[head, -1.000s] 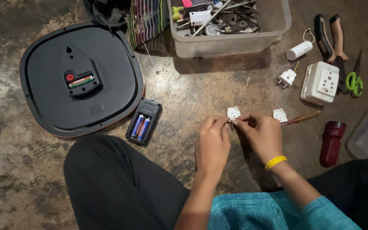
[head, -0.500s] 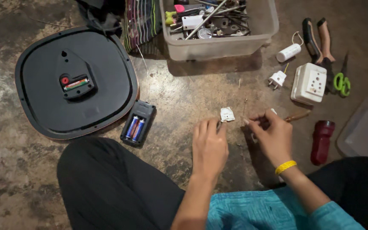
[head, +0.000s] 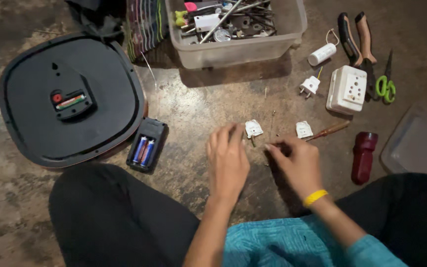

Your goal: The person sits on the floor and assembles small white electrical components using a screwdriver. They insert screws into the components and tighten them, handling multiple parts one at a time.

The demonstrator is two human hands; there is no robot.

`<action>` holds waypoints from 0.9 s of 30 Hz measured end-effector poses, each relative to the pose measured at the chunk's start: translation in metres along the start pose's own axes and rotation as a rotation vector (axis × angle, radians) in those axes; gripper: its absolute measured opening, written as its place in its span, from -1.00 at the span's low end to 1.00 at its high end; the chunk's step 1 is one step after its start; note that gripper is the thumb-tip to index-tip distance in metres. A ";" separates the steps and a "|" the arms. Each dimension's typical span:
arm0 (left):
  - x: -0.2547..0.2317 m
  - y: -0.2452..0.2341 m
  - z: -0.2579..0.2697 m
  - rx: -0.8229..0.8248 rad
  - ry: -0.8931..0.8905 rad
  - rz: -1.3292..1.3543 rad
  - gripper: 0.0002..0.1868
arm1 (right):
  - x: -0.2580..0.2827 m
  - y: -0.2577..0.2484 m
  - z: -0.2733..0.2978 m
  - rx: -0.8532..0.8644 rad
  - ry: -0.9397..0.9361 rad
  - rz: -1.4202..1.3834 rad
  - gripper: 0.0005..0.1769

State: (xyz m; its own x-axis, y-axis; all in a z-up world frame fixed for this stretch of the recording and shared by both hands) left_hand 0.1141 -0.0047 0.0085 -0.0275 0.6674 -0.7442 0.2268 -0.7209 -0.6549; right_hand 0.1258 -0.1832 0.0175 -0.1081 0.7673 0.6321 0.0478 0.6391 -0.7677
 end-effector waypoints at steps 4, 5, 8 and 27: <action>0.004 -0.003 -0.012 0.058 -0.036 0.051 -0.59 | 0.009 0.015 -0.004 -0.004 0.108 0.154 -0.72; 0.004 -0.001 -0.015 0.073 -0.040 0.058 -0.59 | 0.011 0.017 -0.005 -0.007 0.128 0.150 -0.73; 0.003 0.001 -0.020 0.101 -0.047 0.073 -0.56 | 0.013 0.019 -0.008 -0.004 0.194 0.142 -0.76; 0.006 0.008 -0.023 0.104 -0.077 0.023 -0.52 | 0.013 0.018 -0.012 -0.049 0.115 0.002 -0.83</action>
State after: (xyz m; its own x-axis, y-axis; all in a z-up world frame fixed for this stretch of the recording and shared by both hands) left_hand 0.1376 -0.0022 0.0020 -0.0992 0.6370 -0.7644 0.1257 -0.7541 -0.6447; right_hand 0.1368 -0.1608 0.0134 0.0064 0.7681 0.6403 0.0966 0.6368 -0.7649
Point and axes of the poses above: each hand's wrist, its own z-axis away from the middle knuckle, its own y-axis out of the palm, x = y × z, the point moved 9 cm from there along -z, towards the middle knuckle, and after that the axes turned 7 degrees about -y, right-handed, at the moved point
